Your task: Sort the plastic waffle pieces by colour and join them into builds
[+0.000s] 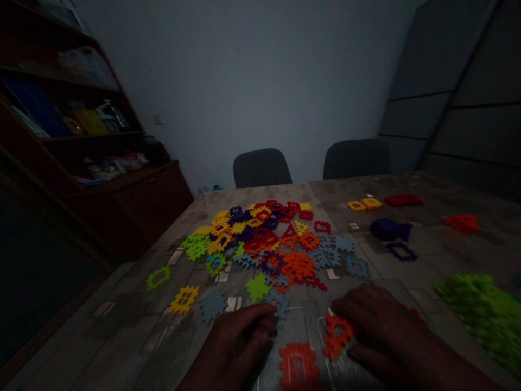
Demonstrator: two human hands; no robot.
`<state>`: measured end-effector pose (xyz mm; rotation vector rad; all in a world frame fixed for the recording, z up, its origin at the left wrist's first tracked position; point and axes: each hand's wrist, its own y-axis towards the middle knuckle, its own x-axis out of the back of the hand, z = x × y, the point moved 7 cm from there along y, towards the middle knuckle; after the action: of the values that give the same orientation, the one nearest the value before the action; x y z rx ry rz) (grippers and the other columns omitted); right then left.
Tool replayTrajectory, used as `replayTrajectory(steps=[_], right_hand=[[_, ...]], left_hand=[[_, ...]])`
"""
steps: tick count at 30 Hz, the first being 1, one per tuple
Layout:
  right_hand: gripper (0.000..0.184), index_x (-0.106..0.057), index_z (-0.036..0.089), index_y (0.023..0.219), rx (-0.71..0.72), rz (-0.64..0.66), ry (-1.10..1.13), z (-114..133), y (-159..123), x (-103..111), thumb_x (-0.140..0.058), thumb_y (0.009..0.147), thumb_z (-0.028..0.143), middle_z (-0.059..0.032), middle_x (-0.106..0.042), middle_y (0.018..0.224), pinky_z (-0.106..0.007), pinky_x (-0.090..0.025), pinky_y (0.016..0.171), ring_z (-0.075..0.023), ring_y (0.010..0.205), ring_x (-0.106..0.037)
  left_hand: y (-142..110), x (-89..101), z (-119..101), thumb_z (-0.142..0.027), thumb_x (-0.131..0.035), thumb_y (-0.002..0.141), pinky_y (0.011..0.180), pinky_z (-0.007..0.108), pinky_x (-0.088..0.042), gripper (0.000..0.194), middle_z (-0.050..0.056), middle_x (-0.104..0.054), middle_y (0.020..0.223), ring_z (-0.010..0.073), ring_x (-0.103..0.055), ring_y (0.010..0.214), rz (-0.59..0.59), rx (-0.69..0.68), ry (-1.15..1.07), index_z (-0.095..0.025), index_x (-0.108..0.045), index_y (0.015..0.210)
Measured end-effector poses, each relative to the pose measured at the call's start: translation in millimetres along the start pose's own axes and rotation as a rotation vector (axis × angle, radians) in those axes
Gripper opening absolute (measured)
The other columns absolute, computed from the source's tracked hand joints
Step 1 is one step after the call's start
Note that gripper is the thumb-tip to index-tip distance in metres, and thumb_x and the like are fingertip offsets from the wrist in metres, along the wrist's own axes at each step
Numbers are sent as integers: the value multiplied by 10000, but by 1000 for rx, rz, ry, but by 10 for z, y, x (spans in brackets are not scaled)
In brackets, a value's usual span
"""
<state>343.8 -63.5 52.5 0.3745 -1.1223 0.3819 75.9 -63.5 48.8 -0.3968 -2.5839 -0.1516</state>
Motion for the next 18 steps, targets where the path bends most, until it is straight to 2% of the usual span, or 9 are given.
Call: replayTrajectory(steps=[3,5,8,10,13,18], right_hand=[[318,-700,233,1103,12,83,-12,26,55,-148,-705,798,140,-88,-706,1075,-478,-484,873,-303,1004,-632],[276,-700,222,1102,14,104,-18,31,78,-204,-696,831,167,-101,-705,1077,-497,-484,880,-317,1014,-634],[290,-695,212,1137,17,115,-19,25,78,-265,-681,852,164,-111,-701,1092,-500,-489,887,-326,1030,-631],[273,-696,195,1122,3,100,-34,13,75,-287,-675,852,158,-126,-697,1096,-496,-491,889,-332,1038,-627],[266,-692,174,1105,-15,83,-63,13,88,-302,-677,840,163,-145,-693,1084,-478,-494,879,-332,1029,-623],[277,-688,187,1130,-25,108,-34,16,99,-319,-649,858,150,-135,-689,1102,-463,-483,899,-314,1043,-617]], left_hand=[[-15,1,94,-385,-668,959,986,416,-547,339,48,-787,1195,291,-710,1110,-38,-75,94,-353,-735,1289],[-17,-44,148,-420,-722,928,1040,458,-525,442,60,-742,1318,322,-673,1199,-47,-186,166,-379,-682,1367],[-21,-273,139,-526,-766,902,1052,475,-513,667,90,-683,1417,350,-640,1250,56,-415,266,-368,-535,1507],[-21,-468,109,-580,-741,924,1001,448,-526,708,109,-693,1389,335,-667,1185,138,-502,329,-331,-479,1533],[-13,-663,70,-565,-667,1003,919,391,-519,617,116,-732,1270,296,-689,1067,168,-510,405,-286,-470,1516],[-35,-722,75,-523,-694,1009,870,342,-501,642,82,-749,1140,256,-679,968,156,-506,442,-296,-432,1549]])
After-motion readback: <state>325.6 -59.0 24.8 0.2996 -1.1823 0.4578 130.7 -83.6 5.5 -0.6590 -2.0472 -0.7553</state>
